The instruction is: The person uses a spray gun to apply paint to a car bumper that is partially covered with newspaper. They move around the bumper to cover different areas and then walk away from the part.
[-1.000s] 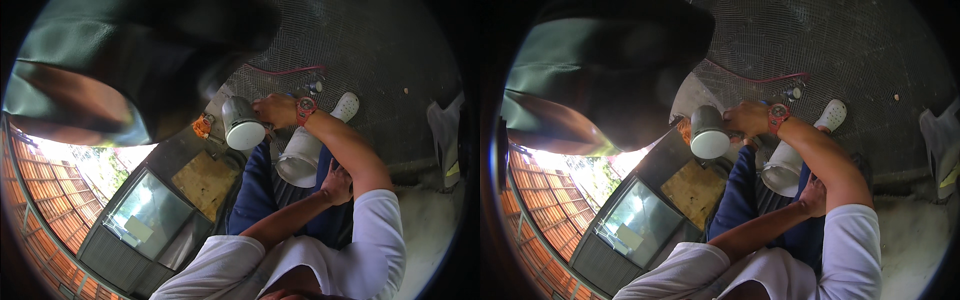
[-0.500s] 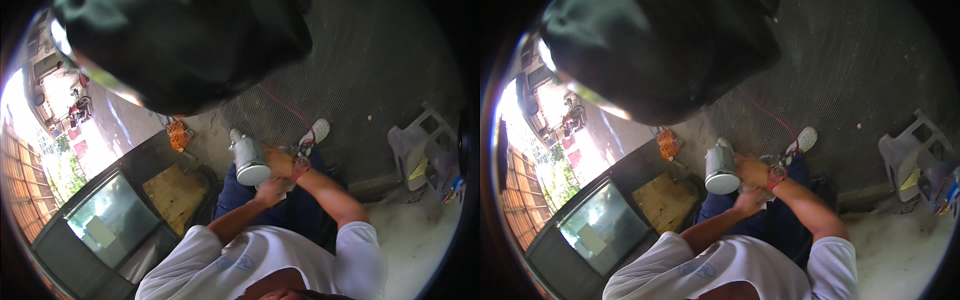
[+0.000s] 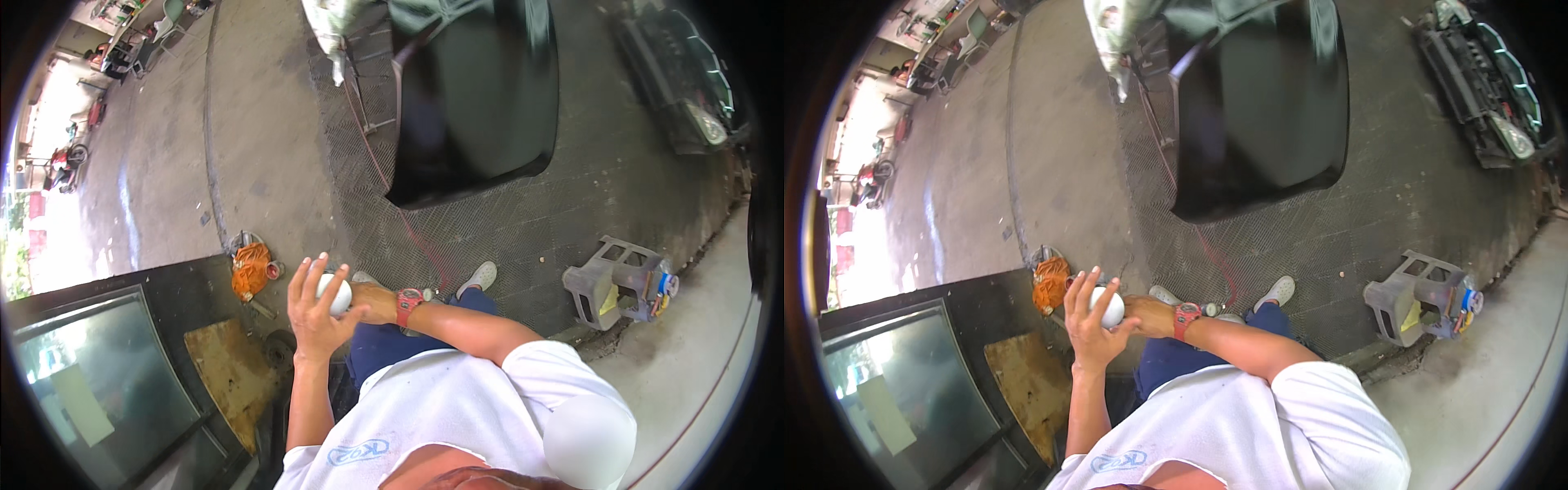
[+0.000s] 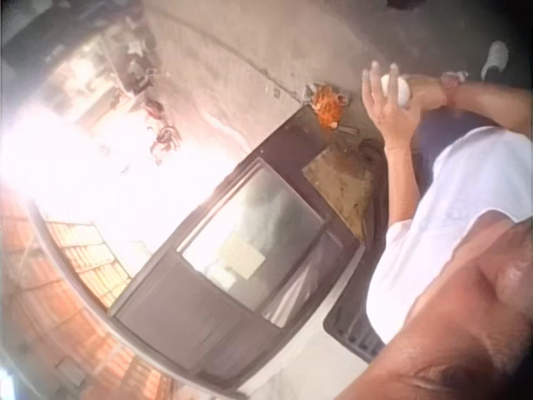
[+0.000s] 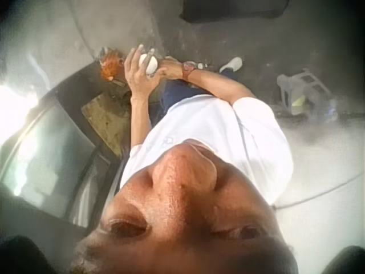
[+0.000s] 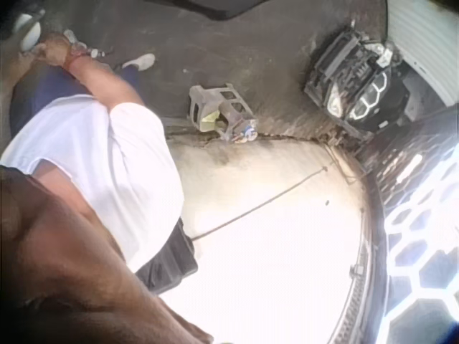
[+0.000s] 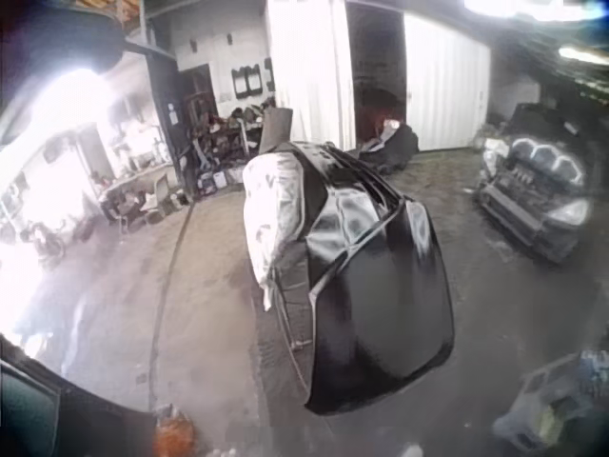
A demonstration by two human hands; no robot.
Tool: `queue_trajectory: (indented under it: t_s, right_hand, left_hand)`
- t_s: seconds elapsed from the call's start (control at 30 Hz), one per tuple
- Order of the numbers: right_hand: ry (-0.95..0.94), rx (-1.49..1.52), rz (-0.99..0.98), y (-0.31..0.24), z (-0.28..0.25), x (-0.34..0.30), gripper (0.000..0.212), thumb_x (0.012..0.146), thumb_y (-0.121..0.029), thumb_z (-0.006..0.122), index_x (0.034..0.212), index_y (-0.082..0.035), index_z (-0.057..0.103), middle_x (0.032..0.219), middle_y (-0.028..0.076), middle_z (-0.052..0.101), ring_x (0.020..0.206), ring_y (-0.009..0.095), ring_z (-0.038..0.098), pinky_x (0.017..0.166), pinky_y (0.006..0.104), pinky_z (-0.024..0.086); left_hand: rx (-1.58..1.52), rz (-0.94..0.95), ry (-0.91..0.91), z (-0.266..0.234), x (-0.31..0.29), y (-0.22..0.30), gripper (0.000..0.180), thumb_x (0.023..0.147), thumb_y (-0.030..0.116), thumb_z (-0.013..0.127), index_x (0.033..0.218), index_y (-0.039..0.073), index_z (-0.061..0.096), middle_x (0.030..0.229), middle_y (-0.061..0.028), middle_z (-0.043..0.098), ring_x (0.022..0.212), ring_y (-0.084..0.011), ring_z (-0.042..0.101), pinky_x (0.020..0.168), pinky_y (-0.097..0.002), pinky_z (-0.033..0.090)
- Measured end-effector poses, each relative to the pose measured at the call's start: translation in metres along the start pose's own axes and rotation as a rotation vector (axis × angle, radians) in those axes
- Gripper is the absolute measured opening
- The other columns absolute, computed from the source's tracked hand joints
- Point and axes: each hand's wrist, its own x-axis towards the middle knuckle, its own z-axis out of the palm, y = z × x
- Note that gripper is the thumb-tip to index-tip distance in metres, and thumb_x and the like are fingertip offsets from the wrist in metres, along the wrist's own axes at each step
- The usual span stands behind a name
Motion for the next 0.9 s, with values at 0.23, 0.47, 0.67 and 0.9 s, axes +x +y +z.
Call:
queue_trajectory:
  t_s: [0.23,0.47,0.67,0.9]
  right_hand:
    - [-0.016,-0.118,0.046,-0.068,0.075,0.157,0.051,0.095,-0.033,0.071,0.135,-0.004,0.062,0.121,0.024,0.07,0.114,0.045,0.067,0.099,0.0539,0.053]
    - [0.076,-0.233,0.017,-0.124,0.094,0.302,0.043,0.091,-0.031,0.072,0.116,0.004,0.068,0.111,0.03,0.07,0.105,0.05,0.066,0.094,0.0563,0.052]
    - [0.162,-0.38,0.031,-0.145,0.043,0.382,0.051,0.098,-0.04,0.068,0.132,-0.001,0.062,0.118,0.028,0.07,0.107,0.048,0.067,0.094,0.0558,0.052]
    - [0.279,-0.458,0.071,-0.112,-0.028,0.429,0.054,0.107,-0.051,0.058,0.135,-0.005,0.063,0.11,0.026,0.072,0.101,0.049,0.067,0.085,0.055,0.053]
  left_hand:
    - [0.116,-0.062,0.248,-0.094,0.002,-0.131,0.042,0.079,0.034,0.09,0.113,0.012,0.08,0.135,-0.0085,0.069,0.129,-0.0372,0.061,0.106,-0.0509,0.052]
    - [0.168,-0.179,0.573,-0.174,0.061,-0.224,0.017,0.086,0.014,0.083,0.102,0.008,0.079,0.115,-0.01,0.075,0.115,-0.0348,0.068,0.102,-0.0477,0.053]
    - [-0.061,-0.185,0.658,-0.197,0.144,-0.274,0.019,0.092,0.021,0.082,0.106,0.008,0.08,0.115,-0.0088,0.077,0.112,-0.0273,0.07,0.103,-0.0417,0.051]
    - [-1.163,-0.386,0.205,-0.201,0.239,-0.335,0.042,0.105,0.045,0.069,0.117,0.006,0.077,0.1,0.005,0.065,0.092,-0.0063,0.055,0.085,-0.0252,0.045]
